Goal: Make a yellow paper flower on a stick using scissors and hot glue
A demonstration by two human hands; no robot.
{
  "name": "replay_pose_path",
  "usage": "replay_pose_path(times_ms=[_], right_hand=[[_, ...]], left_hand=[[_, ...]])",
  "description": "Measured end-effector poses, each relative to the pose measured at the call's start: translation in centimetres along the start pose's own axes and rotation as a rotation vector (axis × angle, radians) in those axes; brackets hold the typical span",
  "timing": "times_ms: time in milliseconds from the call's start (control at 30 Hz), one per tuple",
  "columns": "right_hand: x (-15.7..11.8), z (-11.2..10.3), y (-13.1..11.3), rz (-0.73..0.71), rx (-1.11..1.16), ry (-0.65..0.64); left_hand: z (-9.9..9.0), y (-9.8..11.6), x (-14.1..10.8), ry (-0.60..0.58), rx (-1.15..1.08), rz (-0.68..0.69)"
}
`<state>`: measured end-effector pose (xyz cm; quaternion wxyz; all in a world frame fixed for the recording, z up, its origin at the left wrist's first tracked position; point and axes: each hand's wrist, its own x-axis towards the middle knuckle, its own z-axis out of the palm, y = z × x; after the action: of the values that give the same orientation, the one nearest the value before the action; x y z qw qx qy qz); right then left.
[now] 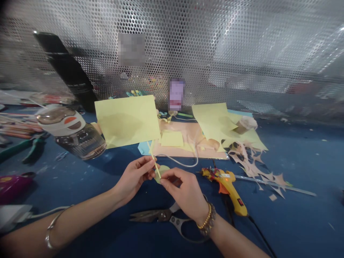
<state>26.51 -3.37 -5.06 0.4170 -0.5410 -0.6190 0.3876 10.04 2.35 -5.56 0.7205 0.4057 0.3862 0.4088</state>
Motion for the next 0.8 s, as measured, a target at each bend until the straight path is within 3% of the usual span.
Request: replay_pose_path(times_ms=[800], right_hand=[[0.06,-0.08,-0.36,0.003,0.014,0.005]], left_hand=[[0.3,0.38,-0.19,0.004,-0.021,-0.034]])
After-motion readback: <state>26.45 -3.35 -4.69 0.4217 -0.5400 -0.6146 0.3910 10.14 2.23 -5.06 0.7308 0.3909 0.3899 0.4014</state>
